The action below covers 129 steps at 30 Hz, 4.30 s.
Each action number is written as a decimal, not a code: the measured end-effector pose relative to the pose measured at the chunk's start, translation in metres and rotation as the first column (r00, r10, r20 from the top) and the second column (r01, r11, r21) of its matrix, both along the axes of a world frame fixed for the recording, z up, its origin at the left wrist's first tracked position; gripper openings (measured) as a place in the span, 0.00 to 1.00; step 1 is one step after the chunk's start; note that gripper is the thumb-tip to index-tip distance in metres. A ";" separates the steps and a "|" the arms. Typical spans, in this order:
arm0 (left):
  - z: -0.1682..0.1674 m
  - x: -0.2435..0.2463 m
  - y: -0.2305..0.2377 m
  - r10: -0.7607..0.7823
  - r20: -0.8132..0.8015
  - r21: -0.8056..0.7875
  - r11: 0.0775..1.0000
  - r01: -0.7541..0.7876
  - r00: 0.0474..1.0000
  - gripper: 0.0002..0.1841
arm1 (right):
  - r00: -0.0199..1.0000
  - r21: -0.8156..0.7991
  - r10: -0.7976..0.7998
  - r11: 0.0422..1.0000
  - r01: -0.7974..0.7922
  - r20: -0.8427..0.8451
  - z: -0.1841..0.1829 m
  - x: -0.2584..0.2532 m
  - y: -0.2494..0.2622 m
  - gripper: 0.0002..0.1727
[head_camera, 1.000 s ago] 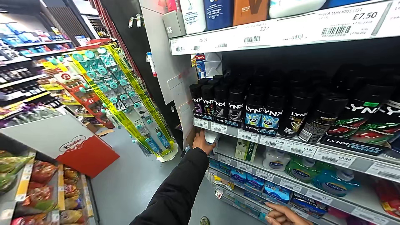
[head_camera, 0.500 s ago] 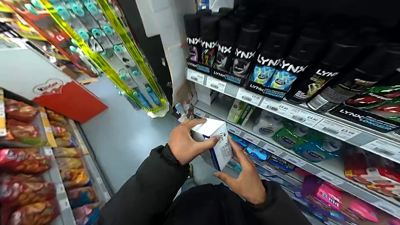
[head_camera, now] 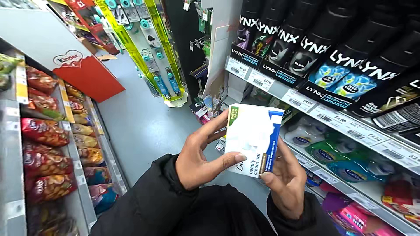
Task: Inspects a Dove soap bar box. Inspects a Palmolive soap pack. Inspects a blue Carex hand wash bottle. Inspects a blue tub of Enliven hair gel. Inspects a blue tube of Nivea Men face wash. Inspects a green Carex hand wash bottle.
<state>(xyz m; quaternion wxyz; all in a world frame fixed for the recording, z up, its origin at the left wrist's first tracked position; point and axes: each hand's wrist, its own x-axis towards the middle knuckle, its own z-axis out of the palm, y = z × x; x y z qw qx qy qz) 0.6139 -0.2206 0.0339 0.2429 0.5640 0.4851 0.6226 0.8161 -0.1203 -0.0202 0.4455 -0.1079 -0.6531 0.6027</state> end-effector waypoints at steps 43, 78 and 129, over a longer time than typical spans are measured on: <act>-0.039 -0.010 -0.013 -0.090 -0.045 0.115 0.989 0.094 0.995 0.47 | 0.997 -0.091 0.071 0.993 -0.073 -0.022 0.008 -0.001 -0.016 0.46; -0.031 0.104 -0.010 -0.026 -0.020 0.115 0.993 0.029 0.999 0.45 | 0.996 -0.066 0.089 0.994 -0.091 -0.030 0.004 0.104 0.000 0.46; -0.044 0.096 -0.005 -0.021 -0.015 0.051 0.998 0.022 1.000 0.43 | 0.997 -0.124 0.064 0.990 -0.067 -0.031 -0.011 0.094 0.002 0.44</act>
